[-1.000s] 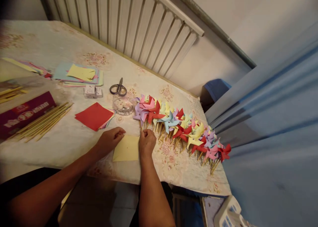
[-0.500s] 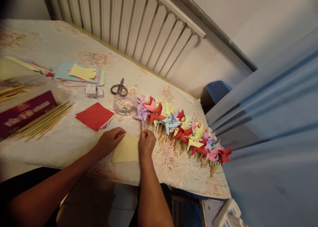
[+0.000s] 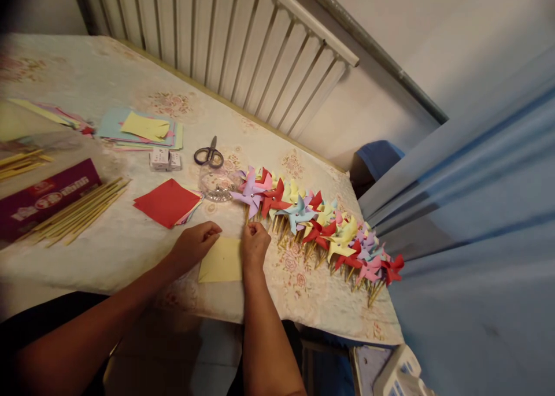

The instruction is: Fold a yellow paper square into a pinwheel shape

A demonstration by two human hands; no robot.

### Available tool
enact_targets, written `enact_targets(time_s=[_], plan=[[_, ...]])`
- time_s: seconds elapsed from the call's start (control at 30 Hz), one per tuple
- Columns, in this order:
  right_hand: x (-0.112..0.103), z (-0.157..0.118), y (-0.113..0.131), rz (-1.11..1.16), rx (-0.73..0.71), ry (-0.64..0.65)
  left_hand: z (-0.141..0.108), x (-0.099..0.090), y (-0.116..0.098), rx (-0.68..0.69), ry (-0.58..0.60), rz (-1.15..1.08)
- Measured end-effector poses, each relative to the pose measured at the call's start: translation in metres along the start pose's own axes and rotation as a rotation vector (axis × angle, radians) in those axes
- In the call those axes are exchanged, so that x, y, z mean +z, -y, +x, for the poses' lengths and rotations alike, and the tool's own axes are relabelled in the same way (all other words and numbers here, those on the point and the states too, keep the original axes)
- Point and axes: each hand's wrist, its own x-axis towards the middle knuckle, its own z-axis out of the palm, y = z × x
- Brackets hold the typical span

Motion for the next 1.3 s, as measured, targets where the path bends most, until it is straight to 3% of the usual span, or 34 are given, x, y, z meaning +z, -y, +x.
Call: enact_targets(time_s=[0.33,0.83,1.17,1.3], plan=[[0.012,0.005,0.013,0.084,0.069,0.011,0.001,0.002,0.005,0.019,0.001,-0.054],[0.039,0.021,0.034,0.198,0.369,0.017,0.001,-0.005,-0.001,0.007,0.050,-0.060],[0.045,0.018,0.037,0.185,0.359,-0.003,0.000,-0.006,-0.001,-0.005,0.063,-0.085],[0.045,0.016,0.034,0.143,0.288,-0.025,0.000,-0.005,0.001,-0.010,0.060,-0.094]])
